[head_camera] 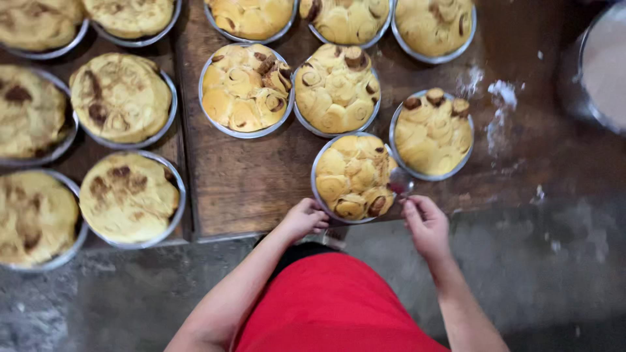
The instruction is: The person pries baked loaves of bread from circular metal tins using a spoon and sets the loaves onto a wooden table.
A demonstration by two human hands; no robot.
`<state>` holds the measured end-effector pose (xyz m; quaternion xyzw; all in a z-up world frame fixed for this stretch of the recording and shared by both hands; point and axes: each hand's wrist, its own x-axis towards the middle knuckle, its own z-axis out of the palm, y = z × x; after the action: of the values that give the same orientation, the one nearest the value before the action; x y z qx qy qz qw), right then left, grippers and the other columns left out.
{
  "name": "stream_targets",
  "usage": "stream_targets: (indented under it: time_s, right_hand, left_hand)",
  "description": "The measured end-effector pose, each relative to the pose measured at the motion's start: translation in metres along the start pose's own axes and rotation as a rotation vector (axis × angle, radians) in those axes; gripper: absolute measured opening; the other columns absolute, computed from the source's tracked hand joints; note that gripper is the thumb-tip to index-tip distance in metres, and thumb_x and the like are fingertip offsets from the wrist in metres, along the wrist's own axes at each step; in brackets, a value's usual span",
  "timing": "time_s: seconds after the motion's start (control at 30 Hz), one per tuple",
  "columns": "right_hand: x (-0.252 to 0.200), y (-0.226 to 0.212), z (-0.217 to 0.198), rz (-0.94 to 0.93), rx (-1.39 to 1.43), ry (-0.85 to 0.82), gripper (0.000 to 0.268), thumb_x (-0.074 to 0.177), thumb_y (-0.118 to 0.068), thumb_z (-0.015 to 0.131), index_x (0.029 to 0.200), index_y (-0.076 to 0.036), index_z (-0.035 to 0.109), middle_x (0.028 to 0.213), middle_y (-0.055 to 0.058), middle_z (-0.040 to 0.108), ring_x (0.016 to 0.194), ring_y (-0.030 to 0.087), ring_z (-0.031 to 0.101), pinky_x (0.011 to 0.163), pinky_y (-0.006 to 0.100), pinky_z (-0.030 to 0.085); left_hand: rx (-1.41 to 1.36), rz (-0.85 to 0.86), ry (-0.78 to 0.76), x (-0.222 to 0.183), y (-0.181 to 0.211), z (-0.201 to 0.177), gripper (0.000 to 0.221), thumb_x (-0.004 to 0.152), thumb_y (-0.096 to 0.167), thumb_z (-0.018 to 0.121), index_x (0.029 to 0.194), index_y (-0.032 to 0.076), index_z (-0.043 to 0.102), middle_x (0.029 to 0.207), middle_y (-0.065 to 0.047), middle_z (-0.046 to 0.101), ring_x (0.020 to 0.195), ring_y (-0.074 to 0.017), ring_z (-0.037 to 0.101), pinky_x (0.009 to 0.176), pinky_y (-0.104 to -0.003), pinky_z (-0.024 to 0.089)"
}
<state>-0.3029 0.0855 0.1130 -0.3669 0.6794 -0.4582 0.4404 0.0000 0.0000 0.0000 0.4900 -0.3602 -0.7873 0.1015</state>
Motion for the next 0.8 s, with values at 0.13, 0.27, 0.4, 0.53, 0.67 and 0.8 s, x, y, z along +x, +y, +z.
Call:
stream_targets:
  time_s: [0.13, 0.27, 0.4, 0.53, 0.67, 0.8]
  right_hand:
    - [0.006, -0.007, -0.01, -0.019, 0.064, -0.095, 0.017, 0.104, -0.016, 0.06, 0.113, -0.003, 0.068, 0.084, -0.002, 0.065, 0.066, 0.004, 0.055, 0.059, 0.02, 0.046]
    - [0.005, -0.005, -0.002, 0.011, 0.108, -0.162, 0.018, 0.104, -0.017, 0.06, 0.113, -0.003, 0.068, 0.082, -0.001, 0.065, 0.064, 0.004, 0.055, 0.058, 0.02, 0.045]
    - [-0.006, -0.007, 0.013, 0.004, 0.112, -0.212, 0.021, 0.104, -0.018, 0.06, 0.116, -0.004, 0.07, 0.083, -0.002, 0.064, 0.066, 0.003, 0.055, 0.058, 0.02, 0.047]
    - [-0.021, -0.019, 0.036, 0.096, 0.185, -0.188, 0.023, 0.101, -0.015, 0.06, 0.119, -0.005, 0.069, 0.085, -0.003, 0.066, 0.064, 0.004, 0.052, 0.055, 0.02, 0.042]
    - [-0.018, -0.054, 0.081, -0.029, 0.134, -0.281, 0.034, 0.099, -0.009, 0.062, 0.133, -0.007, 0.065, 0.088, -0.004, 0.064, 0.067, 0.004, 0.054, 0.06, 0.02, 0.045]
    - [-0.034, -0.098, 0.159, -0.089, 0.101, -0.414, 0.051, 0.098, -0.009, 0.063, 0.148, -0.014, 0.051, 0.085, -0.002, 0.066, 0.075, 0.005, 0.062, 0.069, 0.021, 0.052]
  left_hand:
    - [-0.118, 0.005, 0.128, 0.003, -0.025, 0.016, 0.037, 0.096, 0.02, 0.062, 0.128, 0.01, 0.047, 0.121, -0.012, 0.071, 0.107, -0.0247, 0.07, 0.083, -0.04, 0.058]
    - [-0.343, 0.058, 0.162, -0.003, -0.03, 0.026, 0.043, 0.096, 0.021, 0.063, 0.134, 0.011, 0.045, 0.118, -0.007, 0.068, 0.11, -0.0213, 0.069, 0.085, -0.037, 0.058]
    - [-0.327, 0.123, 0.204, 0.003, -0.041, 0.026, 0.048, 0.096, 0.022, 0.065, 0.139, 0.005, 0.051, 0.115, -0.009, 0.068, 0.106, -0.0234, 0.068, 0.084, -0.036, 0.056]
    - [-0.207, 0.202, 0.123, -0.018, -0.037, 0.02, 0.057, 0.095, 0.018, 0.068, 0.147, 0.01, 0.048, 0.122, -0.006, 0.064, 0.112, -0.0181, 0.061, 0.088, -0.034, 0.054]
    - [-0.039, 0.385, 0.038, -0.064, 0.011, 0.011, 0.058, 0.096, 0.02, 0.067, 0.15, 0.007, 0.048, 0.133, -0.008, 0.067, 0.12, -0.015, 0.063, 0.097, -0.028, 0.052]
    - [-0.216, 0.404, -0.065, -0.113, 0.04, -0.003, 0.053, 0.101, 0.031, 0.059, 0.149, 0.009, 0.051, 0.138, -0.001, 0.062, 0.119, -0.009, 0.06, 0.097, -0.027, 0.049]
